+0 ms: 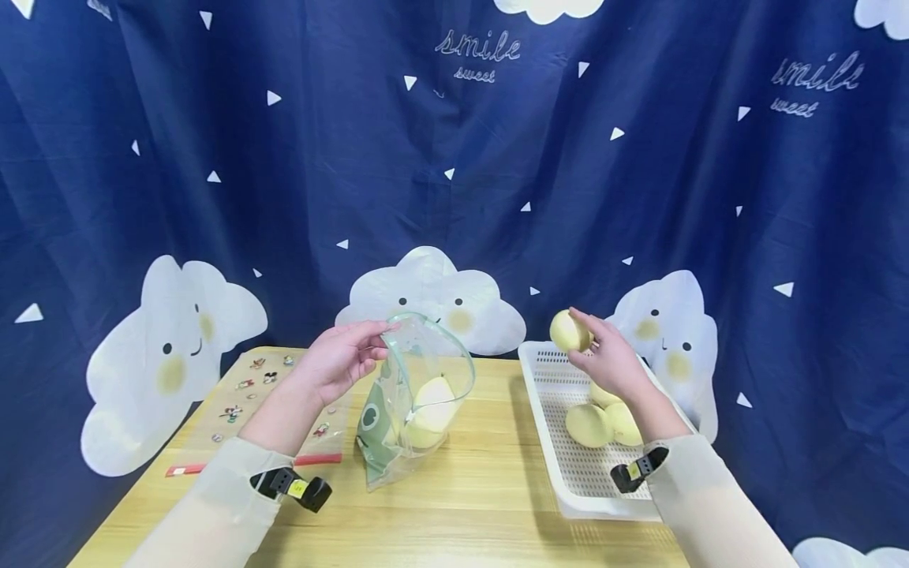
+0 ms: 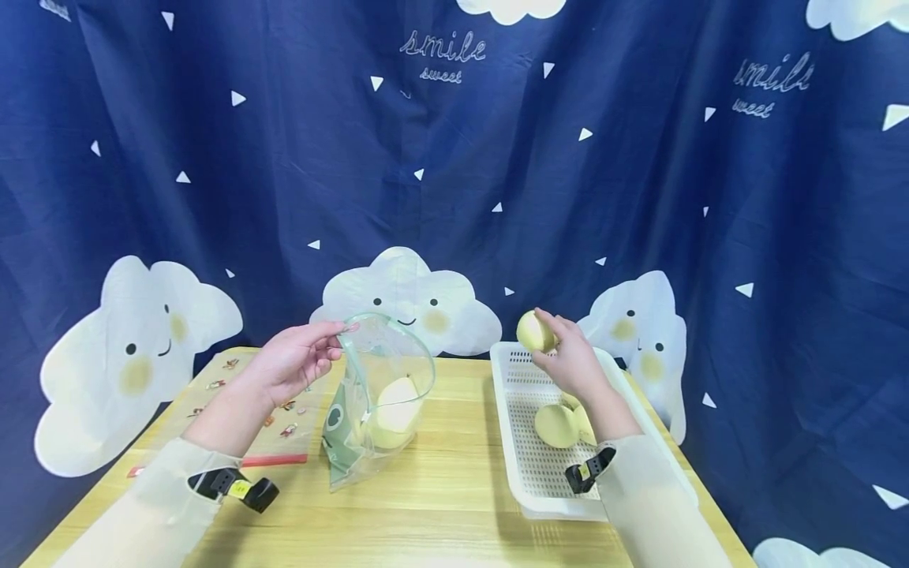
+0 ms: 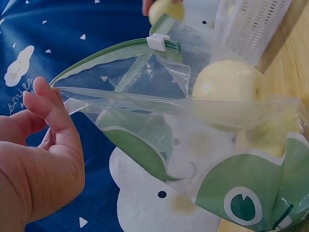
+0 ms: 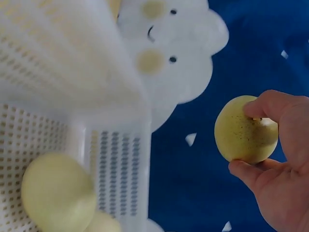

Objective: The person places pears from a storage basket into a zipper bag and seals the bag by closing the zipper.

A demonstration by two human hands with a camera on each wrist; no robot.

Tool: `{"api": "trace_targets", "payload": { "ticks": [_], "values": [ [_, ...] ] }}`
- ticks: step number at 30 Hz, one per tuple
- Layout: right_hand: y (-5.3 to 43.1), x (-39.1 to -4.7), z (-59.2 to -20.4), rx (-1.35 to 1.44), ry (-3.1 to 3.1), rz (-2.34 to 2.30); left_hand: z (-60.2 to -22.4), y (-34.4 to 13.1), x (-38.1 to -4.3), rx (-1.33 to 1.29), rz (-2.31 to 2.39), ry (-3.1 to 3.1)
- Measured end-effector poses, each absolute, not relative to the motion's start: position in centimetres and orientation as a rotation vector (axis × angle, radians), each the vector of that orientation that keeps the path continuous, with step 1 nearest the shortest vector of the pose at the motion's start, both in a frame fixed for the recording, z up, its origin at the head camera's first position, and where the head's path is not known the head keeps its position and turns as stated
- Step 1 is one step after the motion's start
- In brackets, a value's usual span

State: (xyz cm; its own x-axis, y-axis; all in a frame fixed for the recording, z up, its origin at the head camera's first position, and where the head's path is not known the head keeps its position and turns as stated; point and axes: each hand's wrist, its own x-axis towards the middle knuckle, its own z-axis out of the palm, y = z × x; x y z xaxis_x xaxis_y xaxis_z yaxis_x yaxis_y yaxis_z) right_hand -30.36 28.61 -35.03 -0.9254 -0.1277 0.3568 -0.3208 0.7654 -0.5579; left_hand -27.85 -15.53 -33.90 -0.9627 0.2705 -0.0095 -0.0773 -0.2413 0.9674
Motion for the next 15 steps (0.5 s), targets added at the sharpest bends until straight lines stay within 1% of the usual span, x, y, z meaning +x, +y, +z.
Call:
{"api": "trace_targets", "payload": {
  "ticks": [9, 15],
  "values": [
    [23.7, -27.3, -32.9, 0.61, -2.462, 1.05, -34.0, -15.8, -27.9, 0.215, 2.308, 1.777],
    [20.9, -25.6, -32.4, 0.736, -2.377, 0.937, -34.0, -15.9, -27.8, 0.216, 2.3, 1.777]
  ]
}}
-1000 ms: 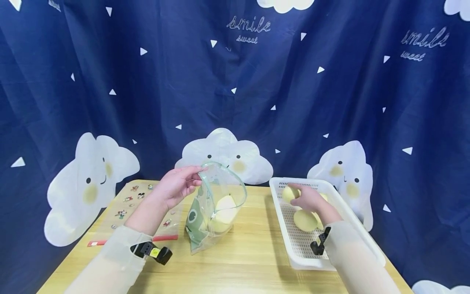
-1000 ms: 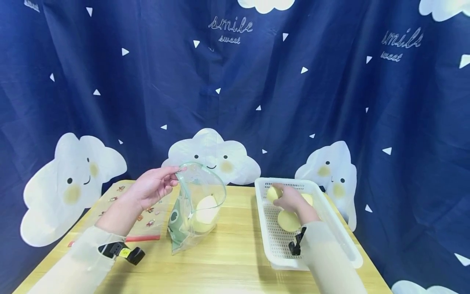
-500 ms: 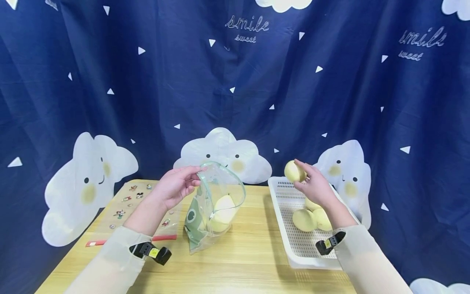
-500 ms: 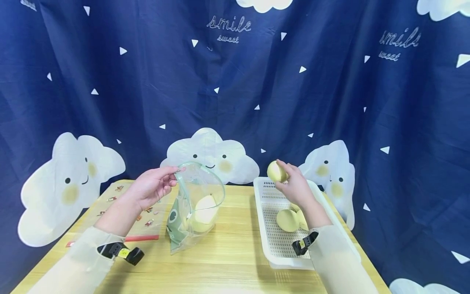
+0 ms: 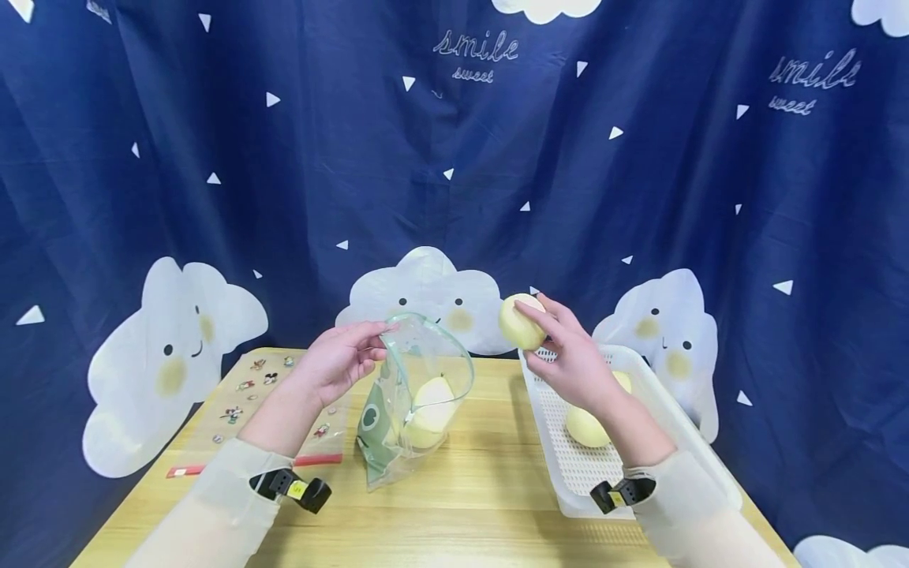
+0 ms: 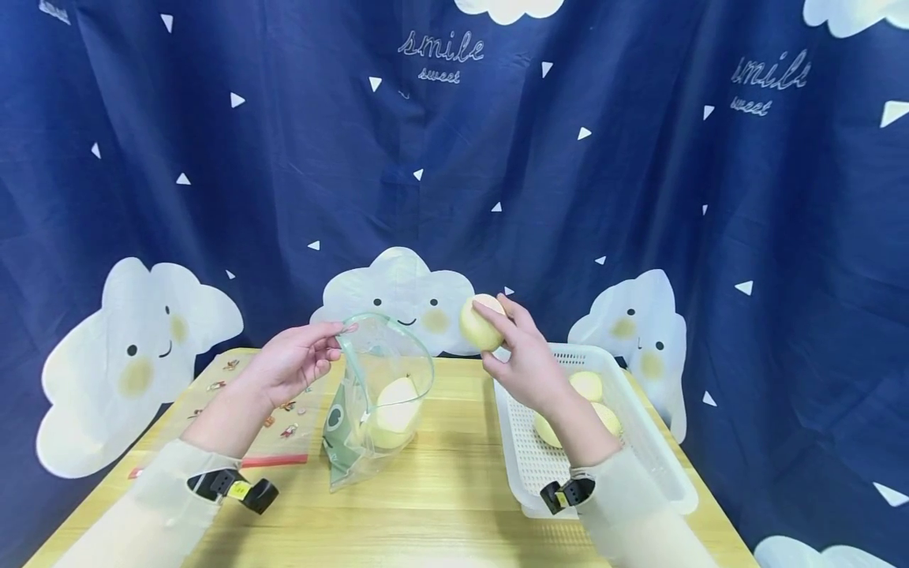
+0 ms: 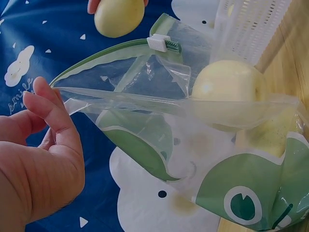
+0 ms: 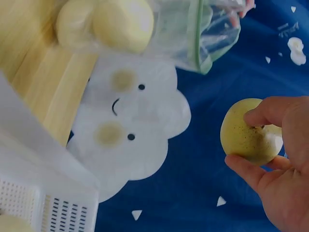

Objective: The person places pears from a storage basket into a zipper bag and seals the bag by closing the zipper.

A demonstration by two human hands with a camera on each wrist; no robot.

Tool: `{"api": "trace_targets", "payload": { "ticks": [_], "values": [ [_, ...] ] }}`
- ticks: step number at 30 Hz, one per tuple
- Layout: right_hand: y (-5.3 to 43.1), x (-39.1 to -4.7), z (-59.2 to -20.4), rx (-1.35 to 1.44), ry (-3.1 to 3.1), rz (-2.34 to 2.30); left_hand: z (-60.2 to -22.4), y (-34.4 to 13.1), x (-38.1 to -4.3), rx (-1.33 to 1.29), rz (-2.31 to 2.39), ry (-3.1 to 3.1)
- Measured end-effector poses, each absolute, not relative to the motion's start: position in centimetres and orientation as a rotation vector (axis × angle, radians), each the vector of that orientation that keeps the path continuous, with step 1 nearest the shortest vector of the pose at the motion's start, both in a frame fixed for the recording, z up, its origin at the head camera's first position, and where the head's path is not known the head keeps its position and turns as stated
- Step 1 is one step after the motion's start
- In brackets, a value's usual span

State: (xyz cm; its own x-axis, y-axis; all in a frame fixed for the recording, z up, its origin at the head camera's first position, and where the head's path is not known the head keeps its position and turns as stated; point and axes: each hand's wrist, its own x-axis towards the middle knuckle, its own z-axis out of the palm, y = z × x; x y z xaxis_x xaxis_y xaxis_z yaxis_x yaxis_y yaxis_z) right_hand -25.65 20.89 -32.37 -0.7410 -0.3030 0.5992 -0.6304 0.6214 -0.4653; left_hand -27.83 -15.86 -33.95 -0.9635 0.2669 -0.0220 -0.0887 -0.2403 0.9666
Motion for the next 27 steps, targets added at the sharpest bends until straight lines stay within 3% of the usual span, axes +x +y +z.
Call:
{"api": "trace_targets", "payload": {
  "ticks": [7, 27],
  "values": [
    [18.6, -24.4, -31.9, 0.898, -2.312, 0.739, -33.9, -15.8, -27.7, 0.217, 2.293, 1.783],
    [11.9, -24.1, -32.9, 1.061, -2.478, 1.006, -33.3, -15.7, -27.6, 0.214, 2.288, 1.803]
  ]
}}
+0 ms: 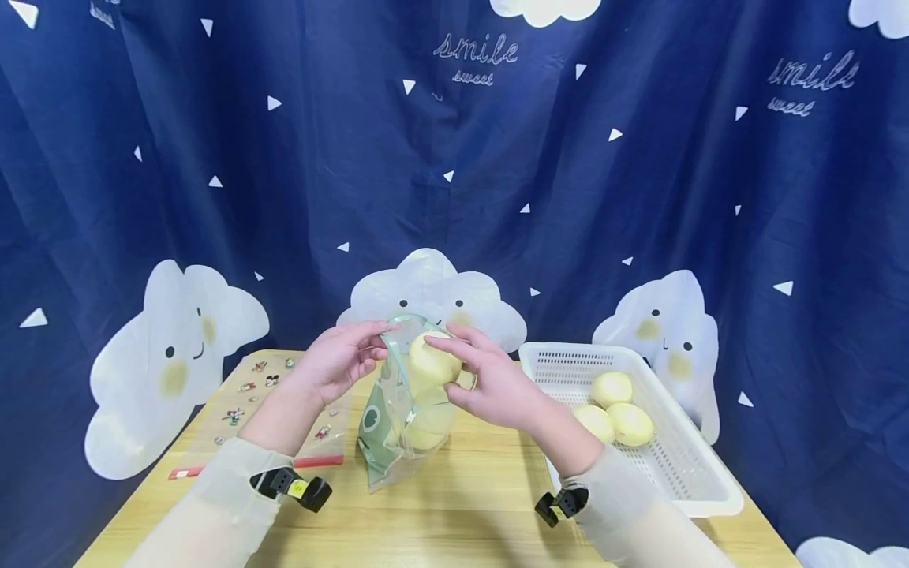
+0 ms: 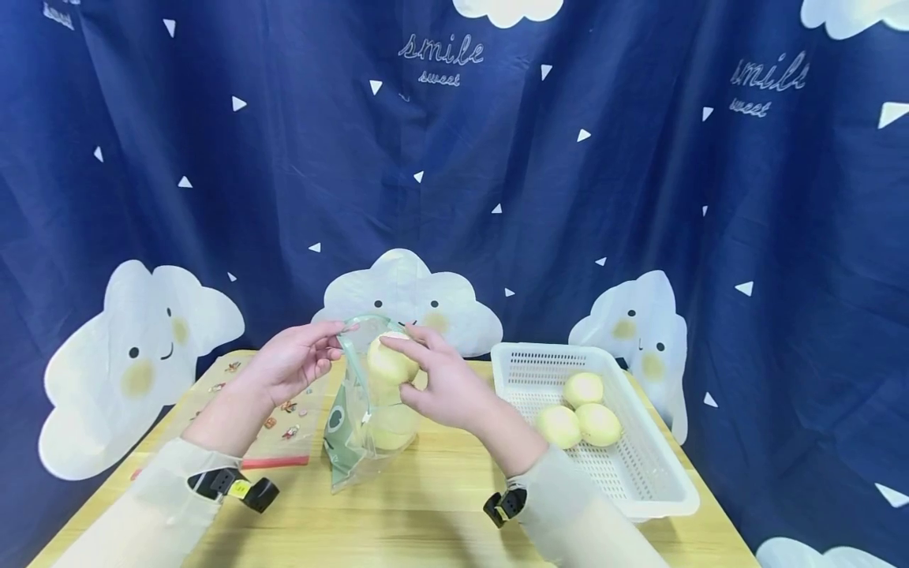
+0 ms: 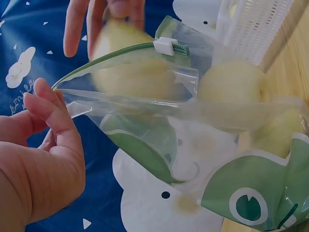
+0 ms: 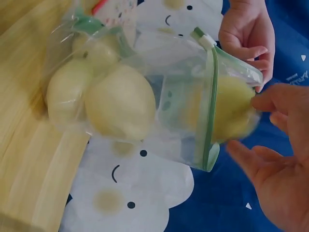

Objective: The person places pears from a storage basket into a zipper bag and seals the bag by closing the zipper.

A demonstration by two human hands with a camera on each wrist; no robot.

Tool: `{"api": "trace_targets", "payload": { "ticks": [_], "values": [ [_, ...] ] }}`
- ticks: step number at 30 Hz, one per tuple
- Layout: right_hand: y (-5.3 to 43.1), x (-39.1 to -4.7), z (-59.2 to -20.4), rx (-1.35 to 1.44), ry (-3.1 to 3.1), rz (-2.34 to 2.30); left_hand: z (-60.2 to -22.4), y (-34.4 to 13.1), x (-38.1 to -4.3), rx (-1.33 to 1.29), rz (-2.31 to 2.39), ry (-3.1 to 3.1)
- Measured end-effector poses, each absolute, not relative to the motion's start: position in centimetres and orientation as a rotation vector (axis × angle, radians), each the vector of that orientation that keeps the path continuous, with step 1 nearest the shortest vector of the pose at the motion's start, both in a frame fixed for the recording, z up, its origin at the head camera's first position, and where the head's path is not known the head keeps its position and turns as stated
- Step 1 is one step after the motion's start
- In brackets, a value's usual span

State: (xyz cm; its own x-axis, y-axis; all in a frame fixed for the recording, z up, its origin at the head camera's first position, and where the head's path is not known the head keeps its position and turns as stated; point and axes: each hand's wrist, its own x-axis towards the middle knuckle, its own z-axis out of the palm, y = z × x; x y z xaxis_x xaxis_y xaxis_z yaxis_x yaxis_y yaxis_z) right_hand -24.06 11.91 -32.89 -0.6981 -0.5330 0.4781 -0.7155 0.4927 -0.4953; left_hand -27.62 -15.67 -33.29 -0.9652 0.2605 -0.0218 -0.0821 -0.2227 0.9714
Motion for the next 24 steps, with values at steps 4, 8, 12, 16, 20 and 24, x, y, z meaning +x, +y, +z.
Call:
{"api": "trace_targets", "payload": {
  "ticks": [4, 8, 12, 16, 20, 24],
  "values": [
    [11.7, -23.9, -32.8, 1.042, -2.46, 1.049, -33.5, -15.9, -27.7, 0.201, 2.302, 1.797],
    [12.3, -23.4, -33.0, 0.98, -2.437, 1.003, -33.6, -16.0, -27.7, 0.197, 2.318, 1.783],
    [13.4, -22.5, -33.7, 0.906, -2.445, 0.999, -33.7, -16.0, -27.7, 0.21, 2.322, 1.764],
    [13.8, -21.4, -34.7, 0.844, -2.479, 1.015, -33.7, -15.7, -27.8, 0.218, 2.322, 1.758],
    [13.2, -20.4, -35.9, 0.807, -2.525, 1.038, -33.7, -15.4, -27.8, 0.23, 2.315, 1.761],
    [11.9, -19.5, -37.3, 0.79, -2.567, 1.102, -33.8, -15.0, -27.8, 0.231, 2.313, 1.758]
  ]
}}
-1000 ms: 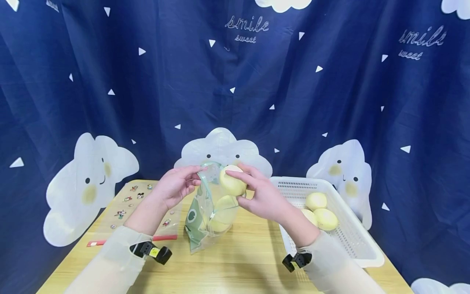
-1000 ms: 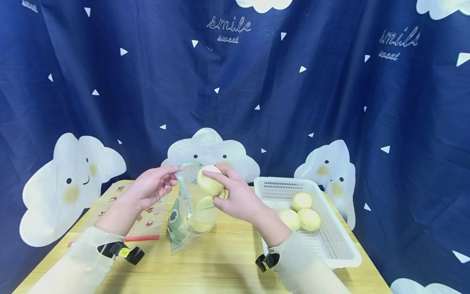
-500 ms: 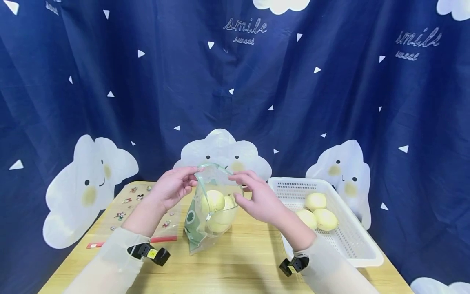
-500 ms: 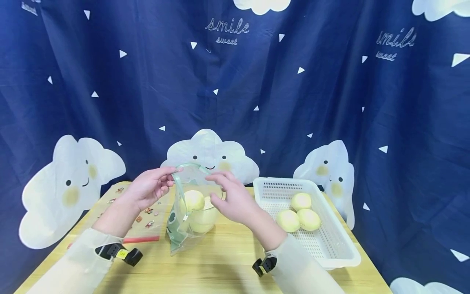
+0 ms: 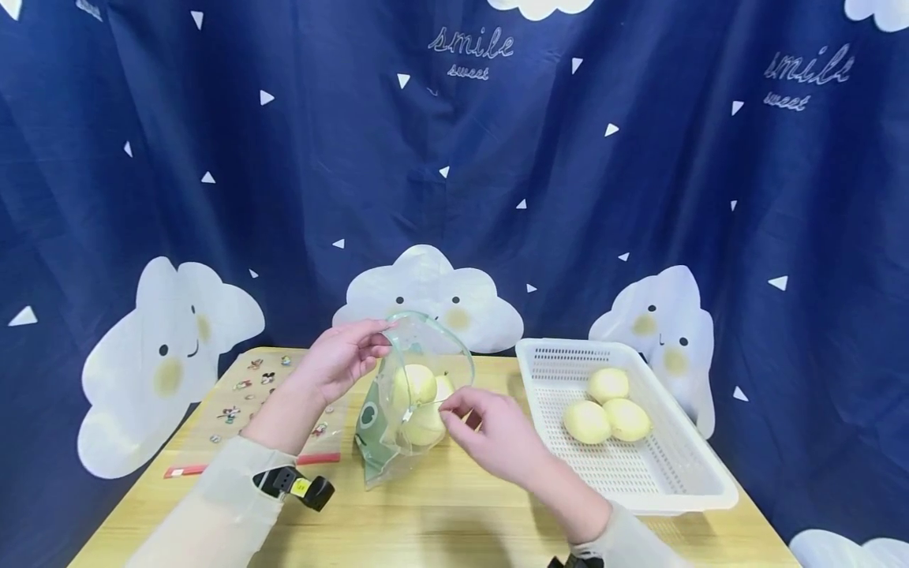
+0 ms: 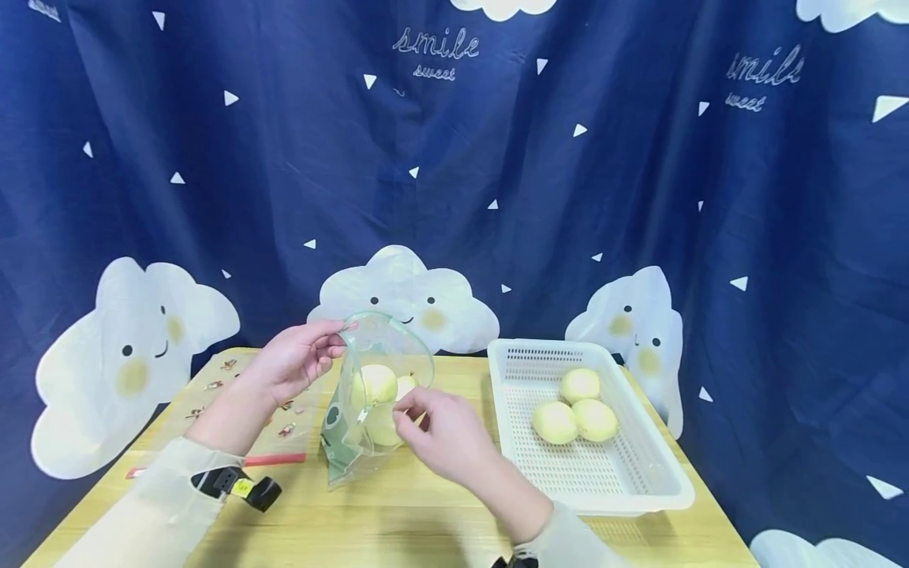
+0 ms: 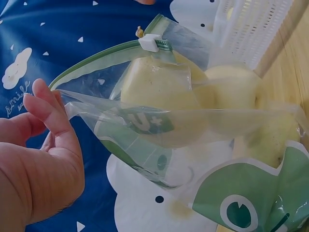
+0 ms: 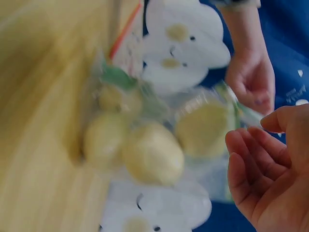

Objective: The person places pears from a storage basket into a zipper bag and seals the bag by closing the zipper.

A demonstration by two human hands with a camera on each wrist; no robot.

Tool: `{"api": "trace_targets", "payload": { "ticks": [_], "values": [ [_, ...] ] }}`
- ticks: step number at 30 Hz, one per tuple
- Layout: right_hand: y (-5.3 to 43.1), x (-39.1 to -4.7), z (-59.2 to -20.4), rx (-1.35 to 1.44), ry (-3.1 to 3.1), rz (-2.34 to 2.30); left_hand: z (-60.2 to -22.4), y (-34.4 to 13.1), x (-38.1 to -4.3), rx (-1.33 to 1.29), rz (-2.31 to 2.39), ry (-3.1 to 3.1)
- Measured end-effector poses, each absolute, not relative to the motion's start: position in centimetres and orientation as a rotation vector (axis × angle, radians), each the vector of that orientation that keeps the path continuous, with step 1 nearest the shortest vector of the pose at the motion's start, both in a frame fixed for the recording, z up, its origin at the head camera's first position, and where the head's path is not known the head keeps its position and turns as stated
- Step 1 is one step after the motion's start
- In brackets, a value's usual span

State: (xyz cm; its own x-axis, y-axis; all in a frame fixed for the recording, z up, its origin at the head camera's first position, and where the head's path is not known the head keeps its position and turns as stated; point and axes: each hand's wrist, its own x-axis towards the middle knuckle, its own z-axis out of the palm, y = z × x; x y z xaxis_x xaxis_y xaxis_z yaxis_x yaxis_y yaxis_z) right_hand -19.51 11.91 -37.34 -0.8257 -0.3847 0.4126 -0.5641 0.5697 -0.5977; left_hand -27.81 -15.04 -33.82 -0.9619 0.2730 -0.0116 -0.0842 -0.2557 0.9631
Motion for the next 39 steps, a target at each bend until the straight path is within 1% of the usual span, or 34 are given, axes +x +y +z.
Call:
{"api": "trace_targets", "payload": {
  "ticks": [4, 9, 14, 19, 23, 29, 39],
  "values": [
    [10.2, -18.9, -38.8, 0.753, -2.596, 1.084, -33.9, -14.8, -27.8, 0.229, 2.313, 1.76],
    [8.1, -19.0, -40.2, 0.655, -2.635, 1.066, -33.9, -14.7, -27.6, 0.226, 2.309, 1.76],
    [6.8, -19.2, -40.8, 0.576, -2.675, 1.174, -34.2, -14.6, -27.6, 0.211, 2.305, 1.774],
    [6.5, -19.4, -40.7, 0.546, -2.677, 1.22, -34.3, -14.6, -27.5, 0.197, 2.312, 1.767],
    [7.0, -19.6, -40.3, 0.539, -2.667, 1.233, -34.2, -14.8, -27.4, 0.189, 2.308, 1.77],
    [9.1, -20.2, -38.8, 0.529, -2.627, 1.056, -34.0, -14.7, -27.6, 0.195, 2.298, 1.787],
    [14.3, -24.1, -35.5, 0.454, -2.65, 0.971, -34.2, -14.0, -28.4, 0.205, 2.219, 1.895]
  ]
}}
